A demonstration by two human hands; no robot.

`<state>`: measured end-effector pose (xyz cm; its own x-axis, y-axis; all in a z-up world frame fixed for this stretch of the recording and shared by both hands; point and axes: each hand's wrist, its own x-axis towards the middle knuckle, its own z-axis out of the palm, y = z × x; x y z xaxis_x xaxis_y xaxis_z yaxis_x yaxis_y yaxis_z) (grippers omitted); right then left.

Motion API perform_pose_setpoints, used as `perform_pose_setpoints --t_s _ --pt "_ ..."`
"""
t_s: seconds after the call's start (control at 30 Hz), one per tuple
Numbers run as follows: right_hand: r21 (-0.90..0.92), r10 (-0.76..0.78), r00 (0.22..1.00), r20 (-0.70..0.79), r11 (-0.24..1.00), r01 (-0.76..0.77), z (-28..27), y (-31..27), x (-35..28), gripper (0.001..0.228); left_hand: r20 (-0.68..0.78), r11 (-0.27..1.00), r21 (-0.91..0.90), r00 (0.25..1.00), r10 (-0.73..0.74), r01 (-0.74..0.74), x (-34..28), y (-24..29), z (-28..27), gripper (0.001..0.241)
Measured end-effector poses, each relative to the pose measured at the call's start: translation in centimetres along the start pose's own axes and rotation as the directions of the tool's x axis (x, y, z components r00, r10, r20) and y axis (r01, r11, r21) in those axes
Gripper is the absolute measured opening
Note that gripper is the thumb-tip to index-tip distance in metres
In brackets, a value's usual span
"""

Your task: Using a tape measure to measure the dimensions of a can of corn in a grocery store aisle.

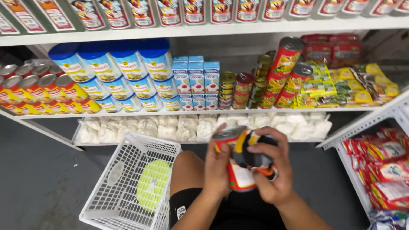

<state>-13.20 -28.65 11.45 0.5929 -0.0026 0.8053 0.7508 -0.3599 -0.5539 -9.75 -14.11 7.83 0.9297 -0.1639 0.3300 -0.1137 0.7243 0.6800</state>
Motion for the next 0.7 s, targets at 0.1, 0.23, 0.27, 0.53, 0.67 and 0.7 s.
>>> perform_pose_setpoints --t_s 0.1,0.23,0.27,0.53,0.67,0.7 --pt "0.065 -0.064 0.993 0.095 0.996 0.058 0.6 -1.1 -2.4 0.048 -0.171 0.997 0.007 0.982 0.079 -0.079 -0.2 1.7 -0.7 0.065" --pt "0.088 -0.131 0.988 0.086 0.988 0.124 0.8 -0.7 -3.0 0.044 -0.215 0.992 0.090 0.971 0.101 -0.083 -1.6 3.2 -0.2 0.073" --pt "0.091 -0.114 0.992 0.048 0.990 0.109 0.5 -0.7 -2.5 0.044 -0.129 0.971 0.212 0.982 0.141 -0.112 -2.4 2.9 -0.3 0.079" --pt "0.454 0.073 0.993 -0.090 0.891 -0.025 -0.3 -0.7 -5.6 0.037 0.047 0.933 0.332 0.990 0.132 -0.141 -4.4 4.2 2.2 0.096" --pt "0.182 -0.122 0.988 -0.096 0.974 0.138 -0.1 -1.4 -5.6 0.034 -0.012 0.909 0.366 0.975 0.220 -0.201 -4.1 3.5 1.4 0.094" --pt "0.125 -0.158 0.978 -0.134 0.977 0.175 -0.2 -1.5 -5.2 0.033 0.043 0.870 0.455 0.980 0.194 -0.193 -4.6 3.1 1.4 0.093"
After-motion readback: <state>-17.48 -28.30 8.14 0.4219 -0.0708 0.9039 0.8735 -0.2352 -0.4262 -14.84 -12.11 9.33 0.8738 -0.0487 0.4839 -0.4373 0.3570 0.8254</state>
